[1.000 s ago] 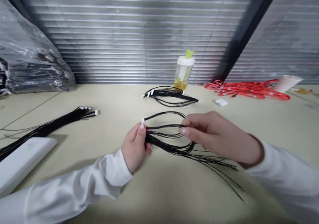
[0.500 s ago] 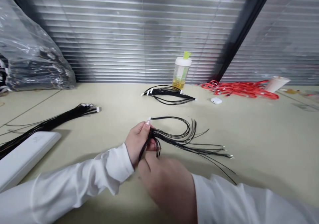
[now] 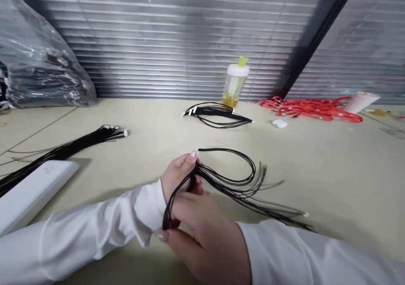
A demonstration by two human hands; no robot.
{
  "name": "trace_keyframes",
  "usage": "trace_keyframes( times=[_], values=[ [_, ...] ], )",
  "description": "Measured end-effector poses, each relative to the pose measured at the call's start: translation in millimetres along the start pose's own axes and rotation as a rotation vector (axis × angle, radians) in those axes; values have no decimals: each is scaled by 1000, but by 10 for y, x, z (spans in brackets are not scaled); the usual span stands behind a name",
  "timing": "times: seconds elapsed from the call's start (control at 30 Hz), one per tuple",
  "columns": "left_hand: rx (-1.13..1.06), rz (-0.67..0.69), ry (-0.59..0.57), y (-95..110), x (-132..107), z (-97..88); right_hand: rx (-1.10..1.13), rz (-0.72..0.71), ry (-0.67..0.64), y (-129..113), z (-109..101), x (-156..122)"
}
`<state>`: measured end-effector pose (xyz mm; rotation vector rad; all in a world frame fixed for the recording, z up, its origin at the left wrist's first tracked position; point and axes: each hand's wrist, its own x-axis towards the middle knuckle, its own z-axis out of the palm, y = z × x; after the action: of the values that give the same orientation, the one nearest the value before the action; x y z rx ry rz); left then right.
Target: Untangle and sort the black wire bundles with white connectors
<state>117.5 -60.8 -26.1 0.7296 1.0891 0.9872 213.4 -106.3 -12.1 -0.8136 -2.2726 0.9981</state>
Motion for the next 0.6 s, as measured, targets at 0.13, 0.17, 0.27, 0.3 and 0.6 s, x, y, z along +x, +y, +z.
trace_keyframes(
  times=[0.13, 0.17, 0.27, 0.3, 0.6],
  values=[
    [34, -46, -31, 44, -4, -18, -239, -43, -127, 43, -10, -25],
    [44, -30, -15, 44, -8, -20, -300, -26, -185, 21, -54, -42],
    [55, 6, 49, 20, -17, -20, -324, 86, -278, -89, -305, -104],
    [54, 12, 53, 8, -16, -21, -271, 103, -206, -114, -415, -119],
    [-136, -88, -69, -49, 96, -87, -304, 208, -25, 409, -839, 23]
  ],
)
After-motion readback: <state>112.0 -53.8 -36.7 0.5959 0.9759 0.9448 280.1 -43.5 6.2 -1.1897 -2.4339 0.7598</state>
